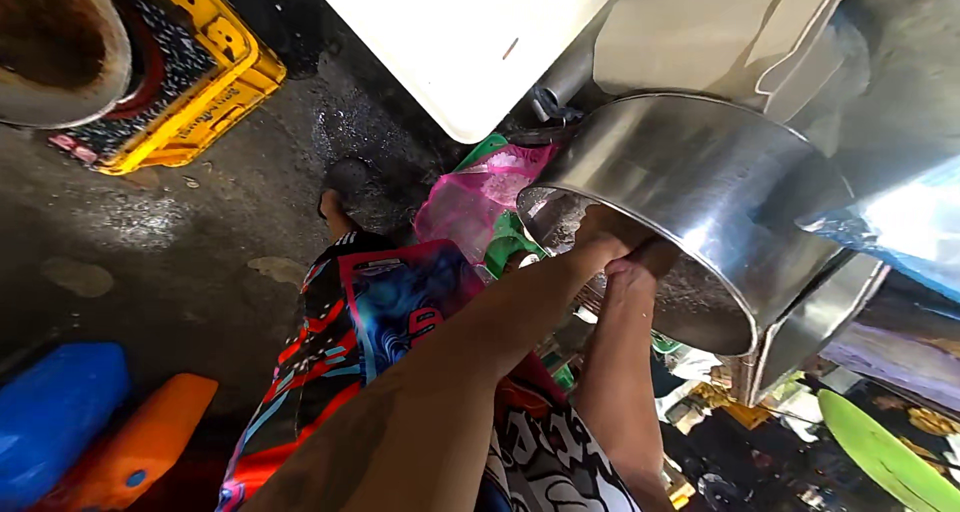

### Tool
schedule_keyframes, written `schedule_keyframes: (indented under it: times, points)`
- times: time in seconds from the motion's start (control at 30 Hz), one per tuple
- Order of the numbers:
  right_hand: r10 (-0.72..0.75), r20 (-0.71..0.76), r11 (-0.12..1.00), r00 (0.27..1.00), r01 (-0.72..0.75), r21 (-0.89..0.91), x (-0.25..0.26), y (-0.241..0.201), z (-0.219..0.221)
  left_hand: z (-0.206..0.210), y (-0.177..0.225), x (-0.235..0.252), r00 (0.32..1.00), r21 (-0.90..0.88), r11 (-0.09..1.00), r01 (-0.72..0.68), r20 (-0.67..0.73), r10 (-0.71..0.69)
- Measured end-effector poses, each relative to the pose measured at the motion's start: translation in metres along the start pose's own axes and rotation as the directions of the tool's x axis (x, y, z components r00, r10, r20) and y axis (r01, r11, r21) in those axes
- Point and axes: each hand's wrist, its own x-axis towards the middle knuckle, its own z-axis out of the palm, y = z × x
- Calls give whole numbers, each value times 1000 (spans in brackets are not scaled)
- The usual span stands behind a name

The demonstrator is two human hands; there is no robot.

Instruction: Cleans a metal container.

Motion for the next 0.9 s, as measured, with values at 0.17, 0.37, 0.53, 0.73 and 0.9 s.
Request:
schedule_keyframes:
  times: [0.17, 0.37, 0.53, 0.73, 0.9]
  points:
    - [-84, -91, 990, 992, 93, 109, 23, 17, 1, 2, -10, 6, 997, -64, 995, -71, -34, 69]
    - [-483, -135, 876, 865, 478, -65, -16, 62, -17, -35, -38, -80, 986, -418, 904, -92, 86, 140]
    - [-546, -109, 800, 831, 556, 226, -13, 75, -18, 9, -93, -11, 907, -338, 842, -421, -141, 397]
    - [-133, 103, 858, 986, 63, 509, 9, 27, -17, -1, 8, -18, 974, 76, 975, -207, -82, 213]
    - [76, 90, 948, 993, -100, 302, -19, -6, -27, 20, 16, -20, 982, 310, 946, -93, -130, 139]
